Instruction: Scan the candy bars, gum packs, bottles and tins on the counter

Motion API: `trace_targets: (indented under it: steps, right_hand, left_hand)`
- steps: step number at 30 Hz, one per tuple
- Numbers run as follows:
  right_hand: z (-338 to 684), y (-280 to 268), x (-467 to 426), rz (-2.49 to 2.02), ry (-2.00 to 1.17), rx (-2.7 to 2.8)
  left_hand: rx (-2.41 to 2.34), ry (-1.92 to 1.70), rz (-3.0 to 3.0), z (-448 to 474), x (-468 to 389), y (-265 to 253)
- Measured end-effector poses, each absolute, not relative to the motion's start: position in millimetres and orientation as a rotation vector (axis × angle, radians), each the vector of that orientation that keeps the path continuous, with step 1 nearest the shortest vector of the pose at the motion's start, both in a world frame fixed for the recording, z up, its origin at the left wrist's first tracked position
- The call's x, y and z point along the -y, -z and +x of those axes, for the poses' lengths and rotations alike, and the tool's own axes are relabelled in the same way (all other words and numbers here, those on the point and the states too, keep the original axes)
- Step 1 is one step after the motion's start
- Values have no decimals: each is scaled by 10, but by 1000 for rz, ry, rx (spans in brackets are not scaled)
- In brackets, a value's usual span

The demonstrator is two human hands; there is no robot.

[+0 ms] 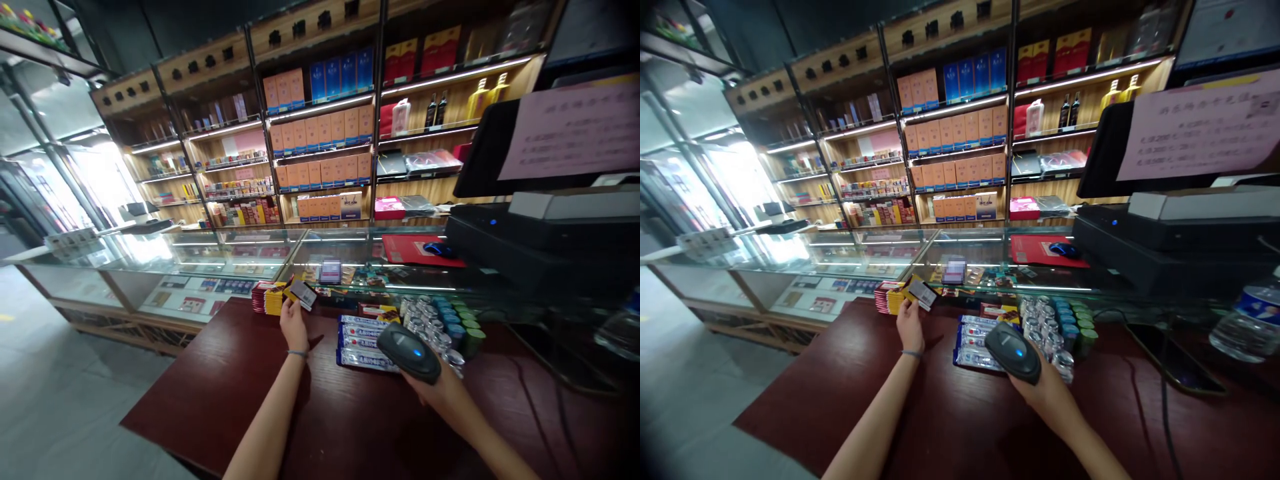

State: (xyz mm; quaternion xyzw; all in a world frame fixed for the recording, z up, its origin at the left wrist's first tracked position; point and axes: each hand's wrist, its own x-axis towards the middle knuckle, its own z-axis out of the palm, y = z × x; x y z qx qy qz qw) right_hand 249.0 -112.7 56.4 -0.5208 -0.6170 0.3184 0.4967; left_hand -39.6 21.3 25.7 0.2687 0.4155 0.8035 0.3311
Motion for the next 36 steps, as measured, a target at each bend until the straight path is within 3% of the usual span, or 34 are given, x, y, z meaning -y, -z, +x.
trace_targets:
  steps: [6, 10, 16, 23, 36]
  right_hand:
    - [2527, -699, 1185, -1317, -786, 1419]
    - [2519, -730, 1200, -1288, -770, 1368]
    - [2545, -643, 1169, -1316, -764, 1300]
    - [2526, -656, 1155, -1325, -739, 1268]
    - [2539, -629, 1138, -1364, -720, 1268]
  left_hand:
    - [-1642, -2195, 1221, -1069, -252, -774]
    - [-1837, -1819, 1805, -1559, -292, -966]
    - [-1753, -1192, 2448, -2039, -410, -935]
    - [-1713, -977, 2539, -2216, -514, -878]
    - [-1739, -935, 2573, -2243, -614, -847]
